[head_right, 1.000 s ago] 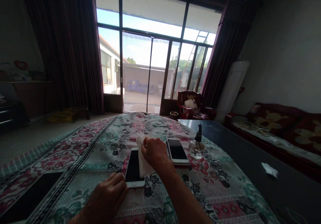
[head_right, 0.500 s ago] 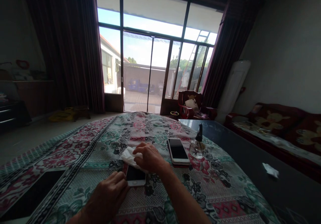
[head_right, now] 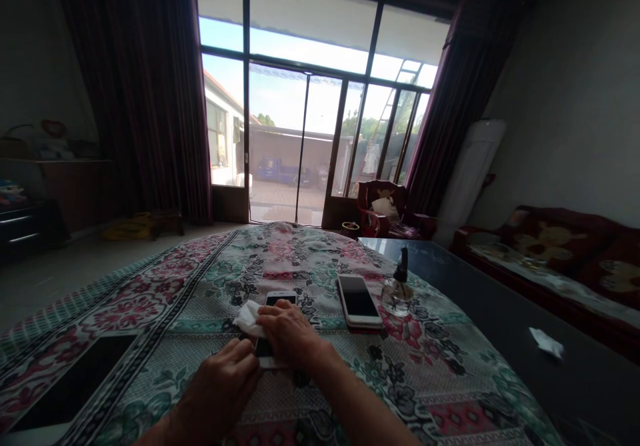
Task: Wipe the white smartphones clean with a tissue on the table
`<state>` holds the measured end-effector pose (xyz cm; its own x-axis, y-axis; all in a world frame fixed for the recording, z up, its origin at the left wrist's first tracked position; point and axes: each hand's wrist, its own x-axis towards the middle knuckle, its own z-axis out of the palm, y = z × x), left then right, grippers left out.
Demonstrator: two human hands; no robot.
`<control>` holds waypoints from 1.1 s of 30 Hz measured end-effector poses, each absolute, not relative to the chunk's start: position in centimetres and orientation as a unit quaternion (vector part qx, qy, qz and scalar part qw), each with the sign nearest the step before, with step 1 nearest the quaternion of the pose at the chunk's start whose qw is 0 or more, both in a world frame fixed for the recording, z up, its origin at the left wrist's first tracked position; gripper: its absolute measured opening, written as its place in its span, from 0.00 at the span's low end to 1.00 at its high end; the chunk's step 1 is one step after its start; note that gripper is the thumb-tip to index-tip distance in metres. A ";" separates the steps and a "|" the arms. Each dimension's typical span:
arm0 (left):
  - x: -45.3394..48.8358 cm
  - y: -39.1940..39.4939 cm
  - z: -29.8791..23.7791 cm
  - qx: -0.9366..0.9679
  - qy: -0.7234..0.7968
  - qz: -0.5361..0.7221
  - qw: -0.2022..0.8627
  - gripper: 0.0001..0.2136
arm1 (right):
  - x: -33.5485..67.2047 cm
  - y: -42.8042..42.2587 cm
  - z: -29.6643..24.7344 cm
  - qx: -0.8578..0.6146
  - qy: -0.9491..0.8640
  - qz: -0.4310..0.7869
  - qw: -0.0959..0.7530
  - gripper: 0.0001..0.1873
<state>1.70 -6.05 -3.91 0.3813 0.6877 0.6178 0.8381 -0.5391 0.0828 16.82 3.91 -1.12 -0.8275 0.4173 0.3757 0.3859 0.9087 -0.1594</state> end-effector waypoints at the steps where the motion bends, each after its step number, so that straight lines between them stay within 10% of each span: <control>1: 1.7 -6.1 -3.8 -0.824 -0.463 -0.303 0.123 0.10 | 16.6 4.5 -1.3 -0.222 -0.951 0.035 0.214 0.14; 33: 1.7 -6.0 -4.1 -0.832 -0.468 -0.282 0.101 0.12 | 17.2 5.6 -0.4 -0.421 -0.883 0.019 0.205 0.19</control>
<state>1.75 -6.00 -4.14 0.4037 0.7208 0.5634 0.8351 -0.5419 0.0949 17.25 5.58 -0.37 -0.5617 0.7517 0.3457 0.7365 0.6446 -0.2051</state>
